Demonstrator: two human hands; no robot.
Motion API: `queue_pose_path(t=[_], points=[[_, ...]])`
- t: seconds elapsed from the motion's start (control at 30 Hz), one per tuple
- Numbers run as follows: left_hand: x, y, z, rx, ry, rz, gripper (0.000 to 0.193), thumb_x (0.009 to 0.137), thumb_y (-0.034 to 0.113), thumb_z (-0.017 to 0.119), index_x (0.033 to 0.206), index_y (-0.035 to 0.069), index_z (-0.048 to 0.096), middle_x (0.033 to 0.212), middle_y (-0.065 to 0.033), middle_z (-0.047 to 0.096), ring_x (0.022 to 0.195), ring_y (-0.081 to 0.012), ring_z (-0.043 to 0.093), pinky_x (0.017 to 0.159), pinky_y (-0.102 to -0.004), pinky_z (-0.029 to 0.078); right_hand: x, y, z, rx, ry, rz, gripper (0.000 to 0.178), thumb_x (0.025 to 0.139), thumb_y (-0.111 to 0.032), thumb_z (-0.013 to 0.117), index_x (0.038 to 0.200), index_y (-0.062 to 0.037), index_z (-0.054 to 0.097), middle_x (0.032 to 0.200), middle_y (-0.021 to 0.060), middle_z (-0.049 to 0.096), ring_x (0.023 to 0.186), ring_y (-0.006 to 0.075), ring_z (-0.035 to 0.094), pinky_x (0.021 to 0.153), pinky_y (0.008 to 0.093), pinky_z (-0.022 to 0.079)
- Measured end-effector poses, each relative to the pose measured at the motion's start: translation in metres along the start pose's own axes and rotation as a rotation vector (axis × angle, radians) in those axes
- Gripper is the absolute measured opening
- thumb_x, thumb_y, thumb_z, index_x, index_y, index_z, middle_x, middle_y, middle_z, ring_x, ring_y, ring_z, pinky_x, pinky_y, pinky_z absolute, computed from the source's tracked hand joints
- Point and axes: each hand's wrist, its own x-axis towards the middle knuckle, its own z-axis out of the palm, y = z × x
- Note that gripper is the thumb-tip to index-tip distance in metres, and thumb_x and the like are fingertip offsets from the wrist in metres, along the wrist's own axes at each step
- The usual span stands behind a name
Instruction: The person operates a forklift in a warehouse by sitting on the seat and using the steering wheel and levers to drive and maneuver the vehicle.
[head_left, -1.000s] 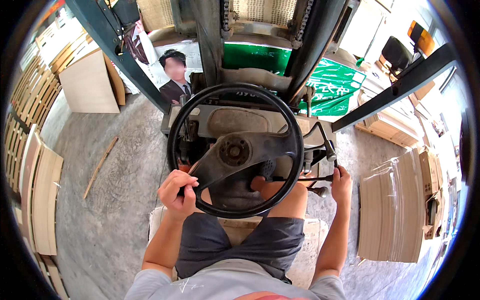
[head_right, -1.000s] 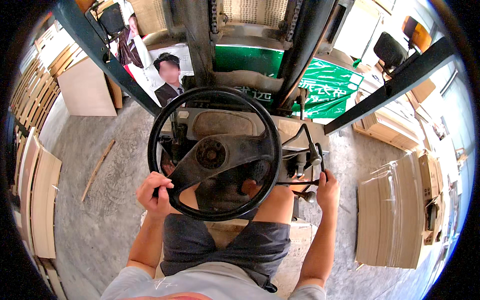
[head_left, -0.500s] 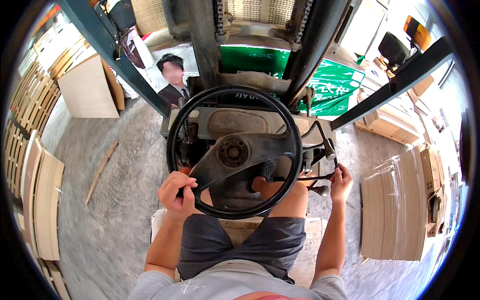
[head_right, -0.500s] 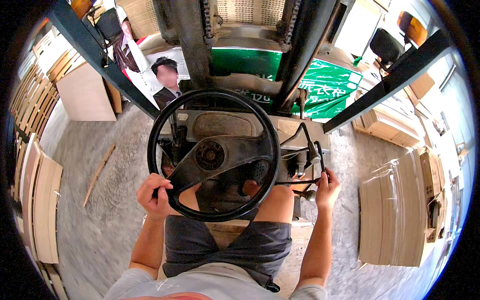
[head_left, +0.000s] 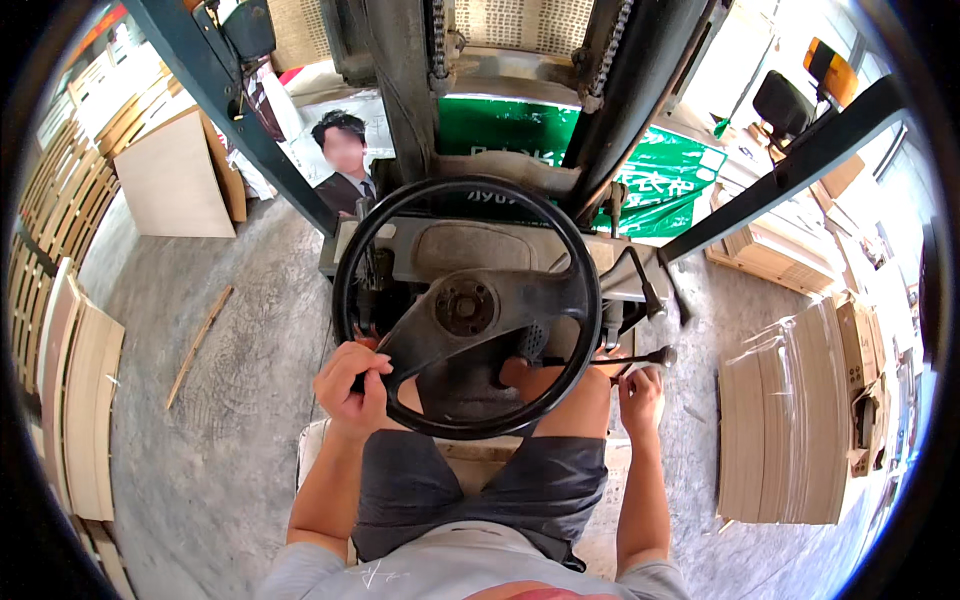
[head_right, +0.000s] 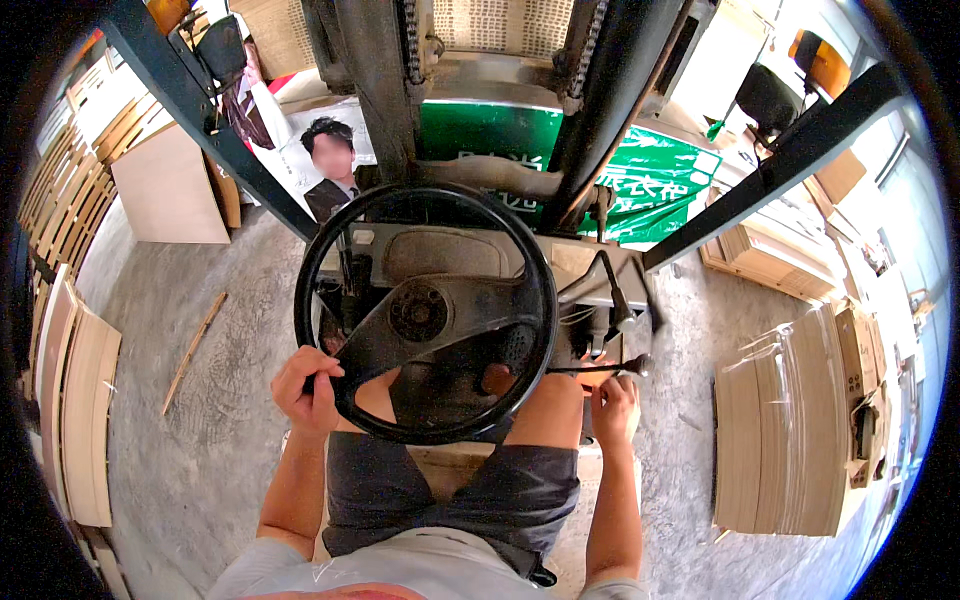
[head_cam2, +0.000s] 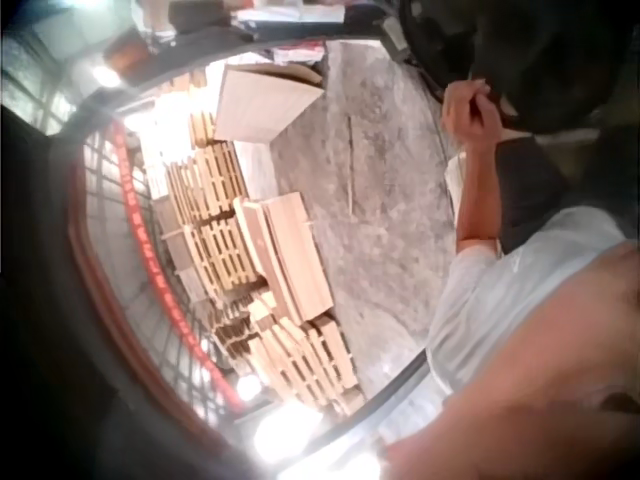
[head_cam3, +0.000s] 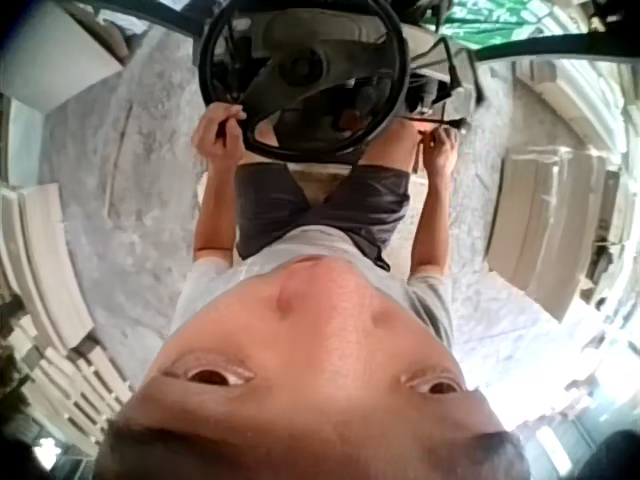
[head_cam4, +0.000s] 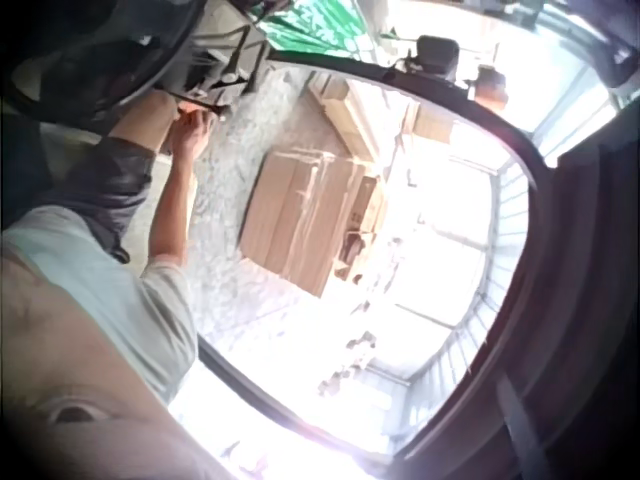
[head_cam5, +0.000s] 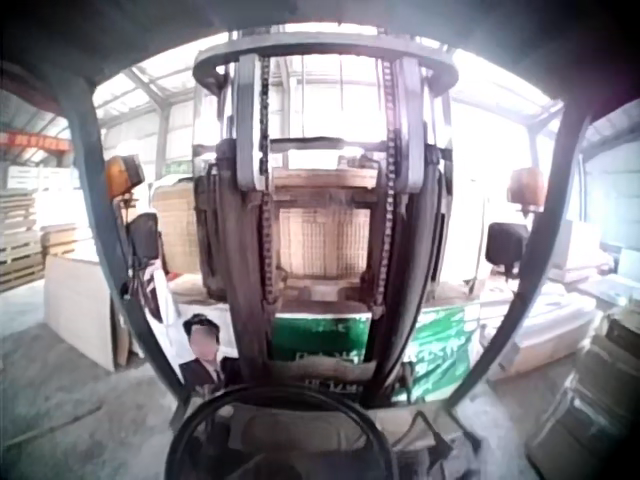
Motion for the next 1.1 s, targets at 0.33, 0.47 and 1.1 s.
queue_pose_path(t=[0.33,0.47,1.1], points=[[0.001,0.003,-0.003,0.003,-0.029,-0.125,0.015,0.076,-0.009,0.059,0.087,-0.004,0.068,0.072,-0.0113,0.067,0.064,-0.0219,0.066,0.065,-0.0325,0.054,-0.089,0.010,-0.008,-0.004,-0.065,0.107,0.010,0.082,-0.003,0.072,0.081,-0.0023,0.062,0.092,0.0159,0.059,0.093,0.0376,0.061,0.077,0.0484,0.051],[-0.002,0.000,-0.006,-0.039,-0.017,-0.097,0.013,0.081,-0.007,0.057,0.088,-0.004,0.068,0.074,-0.0115,0.067,0.065,-0.0200,0.065,0.062,-0.0304,0.052,-0.152,0.008,-0.026,0.039,-0.307,0.347,0.010,0.080,-0.003,0.073,0.084,-0.0014,0.064,0.095,0.0175,0.061,0.096,0.0387,0.061,0.081,0.0480,0.050],[-0.005,0.005,-0.022,0.004,-0.002,-0.267,0.018,0.083,-0.012,0.054,0.088,-0.005,0.069,0.077,-0.0118,0.069,0.067,-0.0170,0.067,0.064,-0.0281,0.054,-0.006,-0.295,-0.312,1.277,-0.006,-0.119,0.026,0.091,-0.020,0.083,0.087,-0.0200,0.057,0.084,-0.0027,0.051,0.075,0.0127,0.055,0.071,0.0231,0.047]])
